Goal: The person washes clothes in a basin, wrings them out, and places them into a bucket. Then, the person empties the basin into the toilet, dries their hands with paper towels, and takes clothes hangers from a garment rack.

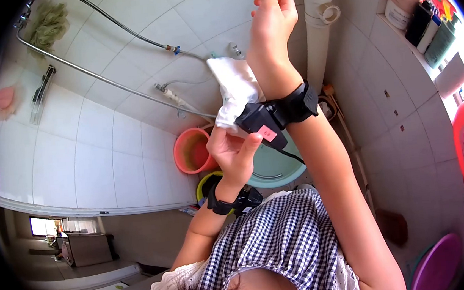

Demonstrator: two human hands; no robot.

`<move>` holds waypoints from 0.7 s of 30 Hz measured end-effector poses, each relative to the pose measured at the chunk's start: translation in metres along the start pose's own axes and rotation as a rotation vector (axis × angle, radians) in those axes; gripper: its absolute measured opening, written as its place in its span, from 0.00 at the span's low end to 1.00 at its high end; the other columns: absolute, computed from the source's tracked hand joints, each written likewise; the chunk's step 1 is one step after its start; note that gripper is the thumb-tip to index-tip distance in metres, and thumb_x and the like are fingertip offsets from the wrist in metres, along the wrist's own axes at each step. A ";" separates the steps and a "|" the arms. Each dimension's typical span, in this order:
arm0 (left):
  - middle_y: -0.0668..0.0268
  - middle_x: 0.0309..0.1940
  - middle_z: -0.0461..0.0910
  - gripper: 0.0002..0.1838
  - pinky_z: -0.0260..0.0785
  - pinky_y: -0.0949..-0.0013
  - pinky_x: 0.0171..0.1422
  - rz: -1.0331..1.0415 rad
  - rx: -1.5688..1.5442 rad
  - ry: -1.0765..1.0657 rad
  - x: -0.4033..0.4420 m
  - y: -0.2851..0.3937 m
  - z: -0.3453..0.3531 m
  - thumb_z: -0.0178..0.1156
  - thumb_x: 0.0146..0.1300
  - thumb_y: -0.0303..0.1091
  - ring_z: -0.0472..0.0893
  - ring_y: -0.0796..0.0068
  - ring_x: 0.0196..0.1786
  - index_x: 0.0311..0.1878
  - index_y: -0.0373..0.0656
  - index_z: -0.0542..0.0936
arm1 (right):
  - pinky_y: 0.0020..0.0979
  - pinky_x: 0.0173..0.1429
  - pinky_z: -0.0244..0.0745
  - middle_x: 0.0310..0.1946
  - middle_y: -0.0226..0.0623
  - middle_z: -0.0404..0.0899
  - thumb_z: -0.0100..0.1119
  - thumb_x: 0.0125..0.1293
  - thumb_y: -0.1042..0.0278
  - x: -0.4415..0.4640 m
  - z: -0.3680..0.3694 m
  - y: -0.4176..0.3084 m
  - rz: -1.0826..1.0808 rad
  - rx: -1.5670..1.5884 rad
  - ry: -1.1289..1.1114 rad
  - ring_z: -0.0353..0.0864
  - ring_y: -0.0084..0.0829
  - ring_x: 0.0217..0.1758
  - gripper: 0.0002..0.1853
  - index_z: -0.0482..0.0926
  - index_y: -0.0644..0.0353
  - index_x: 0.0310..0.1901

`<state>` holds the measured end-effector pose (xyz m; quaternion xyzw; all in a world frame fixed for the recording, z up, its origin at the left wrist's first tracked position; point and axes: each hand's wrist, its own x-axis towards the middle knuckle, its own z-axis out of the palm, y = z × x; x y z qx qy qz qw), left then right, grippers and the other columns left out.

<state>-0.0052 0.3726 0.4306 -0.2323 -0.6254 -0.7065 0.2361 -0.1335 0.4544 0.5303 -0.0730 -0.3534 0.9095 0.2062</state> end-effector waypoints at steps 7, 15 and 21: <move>0.50 0.49 0.72 0.13 0.70 0.65 0.47 0.467 0.582 0.060 0.001 0.011 0.003 0.63 0.51 0.25 0.76 0.53 0.46 0.41 0.33 0.77 | 0.24 0.34 0.61 0.27 0.26 0.73 0.53 0.57 0.64 -0.002 0.000 -0.014 -0.303 0.036 -0.060 0.69 0.20 0.29 0.07 0.71 0.55 0.34; 0.49 0.52 0.70 0.17 0.68 0.71 0.46 0.171 0.174 0.075 0.001 0.003 0.001 0.54 0.62 0.37 0.74 0.66 0.50 0.36 0.28 0.77 | 0.23 0.33 0.63 0.26 0.28 0.74 0.53 0.57 0.66 0.008 -0.004 -0.002 -0.511 0.008 0.005 0.70 0.20 0.28 0.05 0.71 0.57 0.33; 0.49 0.59 0.65 0.12 0.69 0.75 0.47 -0.099 -0.096 0.111 0.002 -0.001 0.005 0.59 0.59 0.32 0.74 0.69 0.51 0.34 0.27 0.79 | 0.20 0.33 0.61 0.24 0.28 0.69 0.53 0.57 0.70 0.008 0.000 -0.004 -0.480 0.135 0.047 0.64 0.18 0.26 0.05 0.68 0.60 0.30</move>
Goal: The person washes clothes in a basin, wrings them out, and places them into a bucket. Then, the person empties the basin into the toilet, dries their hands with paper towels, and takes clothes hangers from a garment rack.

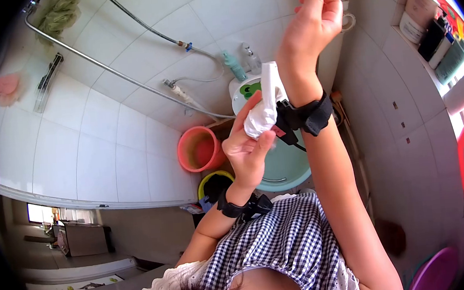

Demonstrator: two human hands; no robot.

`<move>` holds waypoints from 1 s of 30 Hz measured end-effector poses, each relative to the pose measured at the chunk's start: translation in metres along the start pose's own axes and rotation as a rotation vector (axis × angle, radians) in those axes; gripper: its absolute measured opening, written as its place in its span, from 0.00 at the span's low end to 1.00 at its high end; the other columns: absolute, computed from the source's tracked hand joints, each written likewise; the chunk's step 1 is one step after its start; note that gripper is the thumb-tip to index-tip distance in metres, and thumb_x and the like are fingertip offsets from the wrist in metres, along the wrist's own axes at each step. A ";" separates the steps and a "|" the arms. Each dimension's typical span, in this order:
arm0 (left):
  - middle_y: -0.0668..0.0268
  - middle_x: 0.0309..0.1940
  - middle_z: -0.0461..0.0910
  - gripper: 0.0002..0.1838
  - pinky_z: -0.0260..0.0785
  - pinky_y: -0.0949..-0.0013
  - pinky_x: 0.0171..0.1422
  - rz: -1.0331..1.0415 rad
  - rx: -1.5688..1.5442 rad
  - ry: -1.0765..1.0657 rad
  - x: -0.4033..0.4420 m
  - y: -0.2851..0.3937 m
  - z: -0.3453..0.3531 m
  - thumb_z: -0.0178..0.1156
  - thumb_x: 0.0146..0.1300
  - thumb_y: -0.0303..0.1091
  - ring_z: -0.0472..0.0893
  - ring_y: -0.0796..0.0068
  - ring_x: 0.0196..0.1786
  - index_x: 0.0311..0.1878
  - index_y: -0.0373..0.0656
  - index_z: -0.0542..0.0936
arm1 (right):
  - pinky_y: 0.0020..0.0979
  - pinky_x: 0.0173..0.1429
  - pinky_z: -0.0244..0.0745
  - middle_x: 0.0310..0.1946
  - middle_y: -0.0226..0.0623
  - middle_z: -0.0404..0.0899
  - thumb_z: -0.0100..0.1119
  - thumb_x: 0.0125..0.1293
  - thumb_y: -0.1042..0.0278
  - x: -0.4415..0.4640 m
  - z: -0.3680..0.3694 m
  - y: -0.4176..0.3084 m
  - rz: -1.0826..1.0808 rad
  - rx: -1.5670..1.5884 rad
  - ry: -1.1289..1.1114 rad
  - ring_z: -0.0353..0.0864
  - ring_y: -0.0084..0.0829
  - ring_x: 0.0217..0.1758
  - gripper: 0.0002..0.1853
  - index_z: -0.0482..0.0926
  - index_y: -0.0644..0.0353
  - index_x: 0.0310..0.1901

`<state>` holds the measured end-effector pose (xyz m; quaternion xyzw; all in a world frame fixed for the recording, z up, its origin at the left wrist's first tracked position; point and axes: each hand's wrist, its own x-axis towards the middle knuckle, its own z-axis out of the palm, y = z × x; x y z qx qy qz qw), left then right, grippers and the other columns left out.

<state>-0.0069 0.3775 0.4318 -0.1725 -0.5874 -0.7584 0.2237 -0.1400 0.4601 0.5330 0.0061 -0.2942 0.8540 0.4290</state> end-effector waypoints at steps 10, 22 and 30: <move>0.54 0.46 0.77 0.08 0.69 0.76 0.40 0.310 0.364 -0.146 0.027 -0.005 -0.028 0.65 0.49 0.25 0.79 0.72 0.38 0.32 0.31 0.80 | 0.24 0.30 0.59 0.20 0.26 0.65 0.52 0.55 0.68 -0.002 -0.011 0.016 0.529 0.034 0.039 0.63 0.21 0.24 0.05 0.67 0.56 0.27; 0.75 0.31 0.75 0.15 0.58 0.85 0.35 -0.075 0.055 0.178 0.020 -0.007 -0.031 0.51 0.66 0.35 0.66 0.91 0.31 0.47 0.33 0.75 | 0.31 0.35 0.57 0.23 0.26 0.62 0.50 0.55 0.66 0.004 -0.014 0.032 0.748 0.078 0.028 0.60 0.26 0.29 0.06 0.64 0.55 0.30; 0.57 0.45 0.76 0.17 0.67 0.76 0.46 0.126 0.224 -0.193 0.033 0.000 -0.025 0.55 0.61 0.31 0.76 0.75 0.39 0.51 0.31 0.73 | 0.29 0.27 0.61 0.16 0.29 0.63 0.49 0.56 0.68 0.003 -0.014 0.051 0.873 -0.051 0.028 0.61 0.26 0.19 0.08 0.62 0.55 0.22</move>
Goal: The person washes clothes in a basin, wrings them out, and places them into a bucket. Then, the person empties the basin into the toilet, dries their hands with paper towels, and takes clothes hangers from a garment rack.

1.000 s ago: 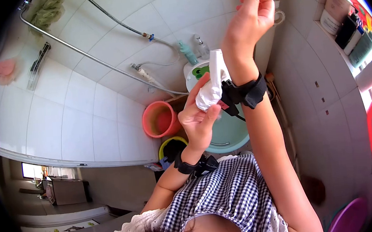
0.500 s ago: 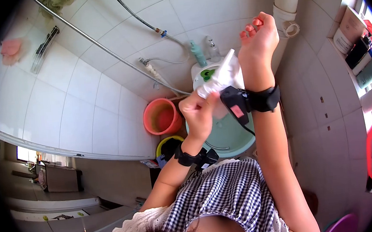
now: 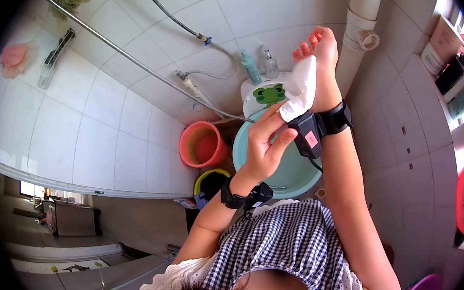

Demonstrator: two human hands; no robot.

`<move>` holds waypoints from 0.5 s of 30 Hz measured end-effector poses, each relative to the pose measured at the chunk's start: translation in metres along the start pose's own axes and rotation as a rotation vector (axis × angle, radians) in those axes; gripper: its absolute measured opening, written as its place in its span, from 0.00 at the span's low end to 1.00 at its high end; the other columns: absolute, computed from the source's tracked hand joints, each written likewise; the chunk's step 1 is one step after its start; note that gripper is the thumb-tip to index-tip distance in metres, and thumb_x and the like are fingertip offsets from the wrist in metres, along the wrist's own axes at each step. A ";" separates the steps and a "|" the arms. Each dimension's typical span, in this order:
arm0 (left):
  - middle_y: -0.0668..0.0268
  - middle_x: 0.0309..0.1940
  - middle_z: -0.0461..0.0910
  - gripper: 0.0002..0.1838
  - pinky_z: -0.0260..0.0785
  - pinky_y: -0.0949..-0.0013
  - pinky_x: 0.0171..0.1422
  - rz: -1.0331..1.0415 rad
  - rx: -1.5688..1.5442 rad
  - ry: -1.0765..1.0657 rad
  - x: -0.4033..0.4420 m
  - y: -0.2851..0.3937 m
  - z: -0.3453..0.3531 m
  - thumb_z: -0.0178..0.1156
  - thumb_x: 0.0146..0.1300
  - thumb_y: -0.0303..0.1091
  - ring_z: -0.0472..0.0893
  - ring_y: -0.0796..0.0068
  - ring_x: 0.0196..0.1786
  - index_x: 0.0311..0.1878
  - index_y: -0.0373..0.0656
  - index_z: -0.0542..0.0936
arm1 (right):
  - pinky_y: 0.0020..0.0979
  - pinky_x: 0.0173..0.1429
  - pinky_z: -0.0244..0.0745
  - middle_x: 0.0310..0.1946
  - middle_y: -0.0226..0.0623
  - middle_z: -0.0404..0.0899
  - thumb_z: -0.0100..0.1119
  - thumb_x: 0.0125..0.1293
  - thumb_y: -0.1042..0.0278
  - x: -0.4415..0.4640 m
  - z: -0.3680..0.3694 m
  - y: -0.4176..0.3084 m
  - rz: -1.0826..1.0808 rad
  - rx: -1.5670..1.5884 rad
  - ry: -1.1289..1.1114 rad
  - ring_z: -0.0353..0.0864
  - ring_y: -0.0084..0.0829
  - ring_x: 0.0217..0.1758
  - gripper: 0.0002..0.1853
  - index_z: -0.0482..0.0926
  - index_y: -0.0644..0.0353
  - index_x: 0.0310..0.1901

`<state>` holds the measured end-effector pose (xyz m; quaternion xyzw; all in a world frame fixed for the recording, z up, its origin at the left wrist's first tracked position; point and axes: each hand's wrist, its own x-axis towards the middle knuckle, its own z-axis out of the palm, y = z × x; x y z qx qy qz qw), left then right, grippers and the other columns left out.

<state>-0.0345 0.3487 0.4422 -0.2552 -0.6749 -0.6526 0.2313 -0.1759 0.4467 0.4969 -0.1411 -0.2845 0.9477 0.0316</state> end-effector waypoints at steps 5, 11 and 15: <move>0.69 0.30 0.78 0.10 0.62 0.83 0.31 -0.038 0.233 0.104 0.002 -0.003 -0.010 0.63 0.54 0.26 0.70 0.87 0.26 0.38 0.30 0.78 | 0.27 0.29 0.60 0.19 0.24 0.61 0.49 0.55 0.64 0.026 -0.027 0.020 0.055 -0.067 0.044 0.61 0.22 0.24 0.06 0.64 0.52 0.26; 0.71 0.34 0.77 0.15 0.66 0.79 0.45 -0.570 -0.684 0.355 0.005 -0.032 -0.034 0.48 0.67 0.40 0.76 0.83 0.36 0.46 0.38 0.74 | 0.29 0.49 0.64 0.39 0.32 0.73 0.48 0.63 0.59 -0.002 -0.059 0.032 -0.042 -0.436 -0.550 0.71 0.24 0.41 0.14 0.71 0.57 0.46; 0.70 0.38 0.76 0.14 0.70 0.77 0.43 -0.672 -0.769 0.275 0.001 -0.035 -0.031 0.50 0.65 0.36 0.76 0.83 0.38 0.49 0.39 0.74 | 0.25 0.53 0.66 0.48 0.37 0.72 0.59 0.56 0.73 -0.049 -0.075 0.023 -0.021 -0.787 -1.017 0.70 0.25 0.49 0.31 0.61 0.59 0.61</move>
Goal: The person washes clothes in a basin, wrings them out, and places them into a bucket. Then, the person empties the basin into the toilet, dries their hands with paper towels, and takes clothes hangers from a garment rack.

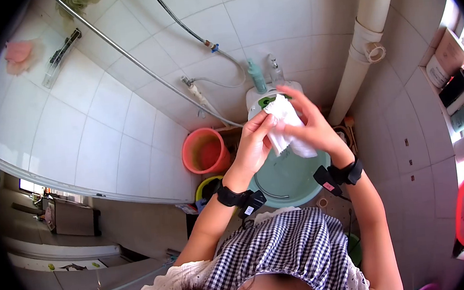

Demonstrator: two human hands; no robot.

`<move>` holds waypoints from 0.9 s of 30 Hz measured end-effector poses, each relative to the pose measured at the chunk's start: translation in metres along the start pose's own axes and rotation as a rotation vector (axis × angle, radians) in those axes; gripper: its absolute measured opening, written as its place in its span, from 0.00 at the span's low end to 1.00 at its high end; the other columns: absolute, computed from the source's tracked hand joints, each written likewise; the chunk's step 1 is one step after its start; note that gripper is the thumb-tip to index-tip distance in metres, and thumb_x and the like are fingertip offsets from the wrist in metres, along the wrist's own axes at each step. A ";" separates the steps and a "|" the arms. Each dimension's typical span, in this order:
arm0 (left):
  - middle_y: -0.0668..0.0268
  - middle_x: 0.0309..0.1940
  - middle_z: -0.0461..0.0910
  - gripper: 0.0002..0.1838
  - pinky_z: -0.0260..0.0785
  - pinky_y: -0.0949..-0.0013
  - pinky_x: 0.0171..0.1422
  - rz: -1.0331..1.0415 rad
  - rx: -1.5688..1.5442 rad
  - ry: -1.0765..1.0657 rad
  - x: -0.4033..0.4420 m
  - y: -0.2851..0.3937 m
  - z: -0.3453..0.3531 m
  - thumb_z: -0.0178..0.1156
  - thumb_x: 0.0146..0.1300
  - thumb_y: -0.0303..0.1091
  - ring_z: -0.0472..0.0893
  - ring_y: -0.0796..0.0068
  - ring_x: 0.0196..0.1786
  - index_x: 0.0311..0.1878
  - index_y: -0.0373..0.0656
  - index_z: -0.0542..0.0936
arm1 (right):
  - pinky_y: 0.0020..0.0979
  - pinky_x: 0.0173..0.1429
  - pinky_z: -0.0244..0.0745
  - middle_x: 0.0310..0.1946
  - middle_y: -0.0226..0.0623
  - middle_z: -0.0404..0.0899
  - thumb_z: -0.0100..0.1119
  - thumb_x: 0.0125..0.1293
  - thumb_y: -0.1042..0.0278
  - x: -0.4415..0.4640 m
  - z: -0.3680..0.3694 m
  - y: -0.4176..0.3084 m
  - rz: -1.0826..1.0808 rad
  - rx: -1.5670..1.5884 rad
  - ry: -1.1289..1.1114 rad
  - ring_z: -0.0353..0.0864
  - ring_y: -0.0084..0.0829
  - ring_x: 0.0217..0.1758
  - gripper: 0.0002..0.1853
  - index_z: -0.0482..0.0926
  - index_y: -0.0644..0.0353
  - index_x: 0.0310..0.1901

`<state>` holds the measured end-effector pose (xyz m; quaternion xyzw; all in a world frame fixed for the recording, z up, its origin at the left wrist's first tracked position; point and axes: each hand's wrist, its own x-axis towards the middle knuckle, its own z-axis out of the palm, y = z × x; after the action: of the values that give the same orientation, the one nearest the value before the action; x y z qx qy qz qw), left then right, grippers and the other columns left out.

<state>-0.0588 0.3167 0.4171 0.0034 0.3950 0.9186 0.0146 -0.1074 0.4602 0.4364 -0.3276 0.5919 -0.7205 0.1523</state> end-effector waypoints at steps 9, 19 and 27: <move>0.68 0.45 0.76 0.12 0.69 0.68 0.51 -0.082 0.221 -0.087 0.000 0.003 -0.018 0.56 0.61 0.33 0.74 0.77 0.48 0.47 0.41 0.77 | 0.19 0.38 0.69 0.30 0.31 0.78 0.55 0.59 0.76 -0.016 -0.006 -0.001 -0.135 -0.360 0.462 0.72 0.16 0.33 0.10 0.75 0.66 0.43; 0.58 0.69 0.45 0.36 0.42 0.65 0.71 0.054 -0.187 -0.415 0.013 -0.030 0.014 0.31 0.64 0.63 0.47 0.66 0.71 0.69 0.50 0.48 | 0.27 0.52 0.63 0.38 0.38 0.75 0.43 0.66 0.67 -0.015 0.050 0.006 -0.558 -1.119 0.436 0.71 0.25 0.37 0.12 0.72 0.66 0.42; 0.70 0.56 0.66 0.37 0.54 0.69 0.64 -0.320 -0.300 -0.209 0.021 -0.040 0.009 0.37 0.60 0.67 0.65 0.73 0.58 0.60 0.46 0.63 | 0.20 0.38 0.65 0.28 0.33 0.76 0.40 0.69 0.62 -0.008 0.026 0.047 -0.091 -0.100 0.593 0.72 0.21 0.33 0.16 0.73 0.66 0.36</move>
<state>-0.0782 0.3509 0.3943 0.0337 0.2459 0.9476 0.2010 -0.0929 0.4333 0.3913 -0.1362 0.6300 -0.7608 -0.0762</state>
